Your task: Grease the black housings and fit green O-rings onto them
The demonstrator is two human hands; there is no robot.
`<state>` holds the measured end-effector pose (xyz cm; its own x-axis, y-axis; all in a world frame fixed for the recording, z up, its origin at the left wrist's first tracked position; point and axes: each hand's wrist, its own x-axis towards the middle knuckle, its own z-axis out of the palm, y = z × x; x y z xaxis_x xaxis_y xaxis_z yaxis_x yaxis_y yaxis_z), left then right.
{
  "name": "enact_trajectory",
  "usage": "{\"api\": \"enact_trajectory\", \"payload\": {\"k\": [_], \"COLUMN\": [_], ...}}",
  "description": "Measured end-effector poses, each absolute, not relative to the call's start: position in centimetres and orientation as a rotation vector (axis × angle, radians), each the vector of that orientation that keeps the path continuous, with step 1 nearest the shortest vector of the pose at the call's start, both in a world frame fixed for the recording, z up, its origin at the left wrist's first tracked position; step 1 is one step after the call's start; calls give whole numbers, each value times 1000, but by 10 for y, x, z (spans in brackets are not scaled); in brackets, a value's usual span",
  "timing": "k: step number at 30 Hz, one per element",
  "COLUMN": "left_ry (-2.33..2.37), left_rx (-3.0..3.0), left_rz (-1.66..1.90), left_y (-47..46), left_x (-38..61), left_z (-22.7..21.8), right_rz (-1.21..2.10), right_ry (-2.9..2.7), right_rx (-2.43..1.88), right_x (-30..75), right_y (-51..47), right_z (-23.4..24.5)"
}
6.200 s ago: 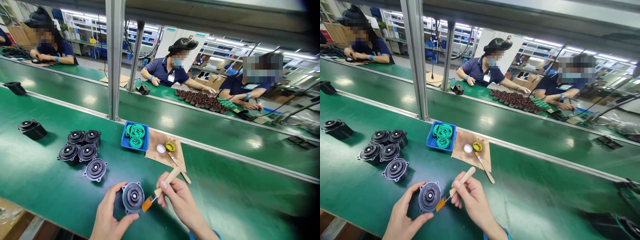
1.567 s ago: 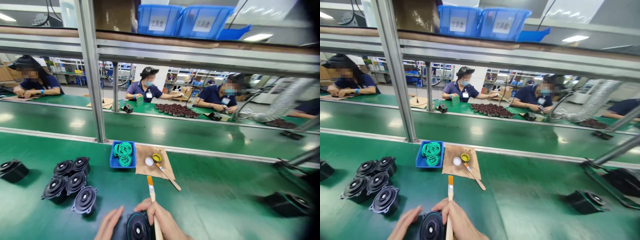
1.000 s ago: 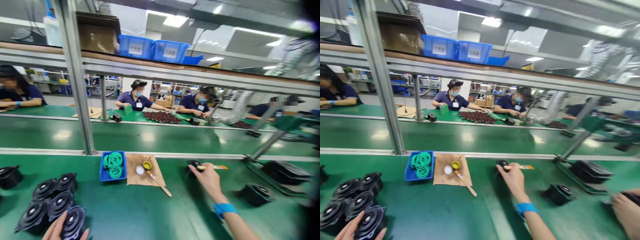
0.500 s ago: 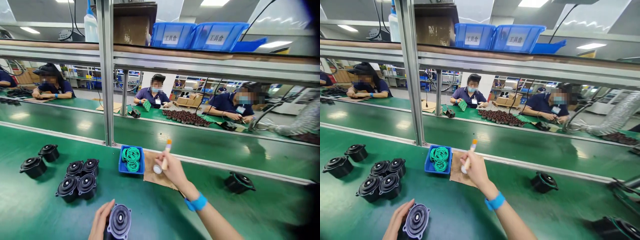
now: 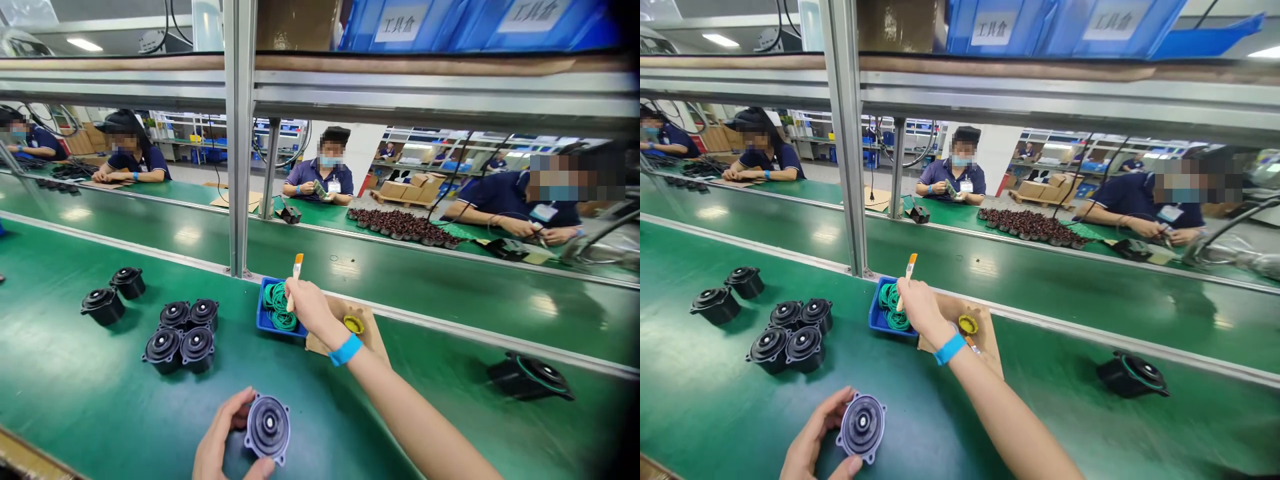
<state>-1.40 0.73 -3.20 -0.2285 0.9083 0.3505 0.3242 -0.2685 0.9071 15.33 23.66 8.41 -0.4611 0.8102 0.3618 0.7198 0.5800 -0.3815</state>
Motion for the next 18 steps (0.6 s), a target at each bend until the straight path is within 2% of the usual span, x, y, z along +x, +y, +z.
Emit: {"api": "enact_trajectory", "payload": {"k": [5,10,18], "left_ry": [1381,1316,1466], "left_rx": [1620,1797,2223], "left_rz": [1452,1359,1394], "left_y": [5,5,11], "left_x": [-16,-23,-22], "left_z": [-33,-26,6], "right_rz": [457,976,983], "right_ry": [-2187,-2226,-2210], "right_rx": [-1065,-897,-862], "right_x": [169,166,182], "right_y": [173,113,98], "right_z": [111,100,78]}}
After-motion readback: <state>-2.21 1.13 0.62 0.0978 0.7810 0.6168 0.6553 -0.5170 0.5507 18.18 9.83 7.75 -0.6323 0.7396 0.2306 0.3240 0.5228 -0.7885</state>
